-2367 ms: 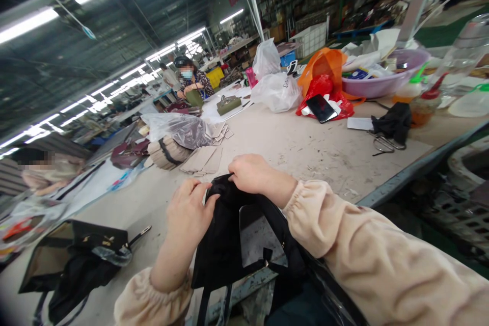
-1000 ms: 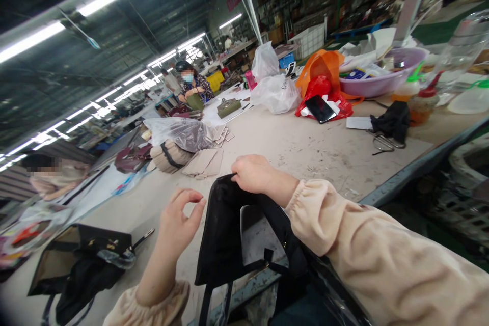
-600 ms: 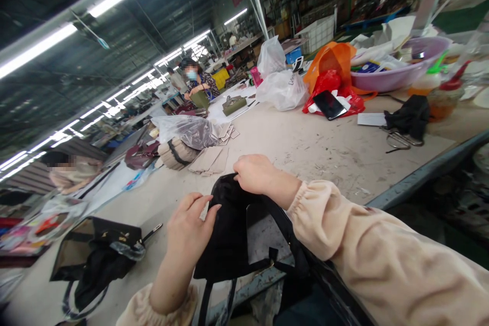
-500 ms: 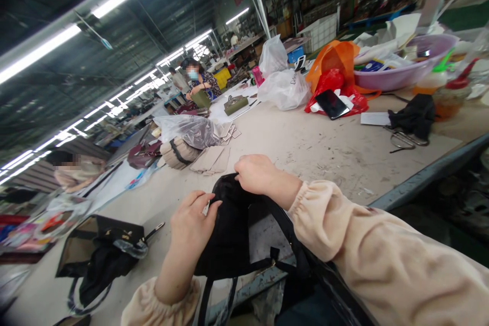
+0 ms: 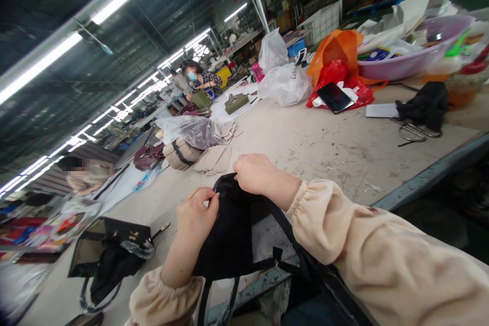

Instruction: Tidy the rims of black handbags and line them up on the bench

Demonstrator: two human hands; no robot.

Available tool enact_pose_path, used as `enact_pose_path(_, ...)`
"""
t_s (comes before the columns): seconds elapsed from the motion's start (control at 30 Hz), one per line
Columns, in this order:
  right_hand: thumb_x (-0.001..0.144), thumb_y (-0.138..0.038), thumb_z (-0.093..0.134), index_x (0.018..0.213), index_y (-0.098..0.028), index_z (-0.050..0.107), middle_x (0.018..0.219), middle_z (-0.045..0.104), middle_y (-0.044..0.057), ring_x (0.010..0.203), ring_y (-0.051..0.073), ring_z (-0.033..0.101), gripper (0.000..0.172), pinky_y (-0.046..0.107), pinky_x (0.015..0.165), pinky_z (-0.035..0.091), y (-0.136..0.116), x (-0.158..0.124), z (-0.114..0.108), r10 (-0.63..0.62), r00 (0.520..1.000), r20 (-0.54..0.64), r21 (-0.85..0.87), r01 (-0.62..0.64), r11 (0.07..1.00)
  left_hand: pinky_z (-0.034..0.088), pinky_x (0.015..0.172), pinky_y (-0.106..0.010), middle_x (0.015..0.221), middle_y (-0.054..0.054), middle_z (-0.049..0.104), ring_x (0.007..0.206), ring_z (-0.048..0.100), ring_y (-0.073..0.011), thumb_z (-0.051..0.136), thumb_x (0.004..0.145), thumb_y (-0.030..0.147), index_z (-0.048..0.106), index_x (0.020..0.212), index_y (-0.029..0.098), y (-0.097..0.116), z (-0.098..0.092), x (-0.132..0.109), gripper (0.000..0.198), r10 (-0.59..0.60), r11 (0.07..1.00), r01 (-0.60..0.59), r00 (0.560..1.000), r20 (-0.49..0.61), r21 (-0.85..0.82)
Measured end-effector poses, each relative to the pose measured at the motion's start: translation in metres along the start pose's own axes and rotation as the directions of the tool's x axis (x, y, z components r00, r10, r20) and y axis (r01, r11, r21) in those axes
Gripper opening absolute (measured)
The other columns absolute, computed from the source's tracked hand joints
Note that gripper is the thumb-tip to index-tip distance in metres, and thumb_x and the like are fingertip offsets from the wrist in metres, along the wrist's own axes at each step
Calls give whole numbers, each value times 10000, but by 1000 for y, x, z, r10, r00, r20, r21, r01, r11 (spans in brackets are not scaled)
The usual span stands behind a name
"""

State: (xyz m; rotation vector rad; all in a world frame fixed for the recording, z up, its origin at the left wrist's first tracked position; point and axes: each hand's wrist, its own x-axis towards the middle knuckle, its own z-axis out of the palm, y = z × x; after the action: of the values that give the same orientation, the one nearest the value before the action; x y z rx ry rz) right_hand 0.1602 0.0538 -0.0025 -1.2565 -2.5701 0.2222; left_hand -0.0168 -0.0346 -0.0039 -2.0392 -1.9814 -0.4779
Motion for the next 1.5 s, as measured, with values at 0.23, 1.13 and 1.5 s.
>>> enact_pose_path(0.23,853,-359,451,840,-184,727,898,708,117,842,265,657,327,328,663,468,4,-4,-3,17,999,40,45,-19,999,460,669,-236,728,36,708,644,649,-122,571,803,252,573,975,211,-12,2,6,177,-155,925,187,981,121,-330)
enact_pose_path(1.13,773,-194,448,1122,-277,672,1105,698,15,1018,216,631,423,310,885,441,69,-28,19,1,994,-107,491,51,870,477,848,-278,1004,-42,627,932,606,-152,532,829,150,611,960,208,45,12,22,163,70,988,-68,998,5,-136)
enact_pose_path(1.5,797,-198,436,1070,-266,691,1056,713,17,979,194,637,380,266,835,436,65,-28,18,31,994,-105,504,27,863,488,807,-309,933,-54,606,847,591,-162,569,850,253,604,817,184,48,6,28,84,331,921,-321,944,-10,219)
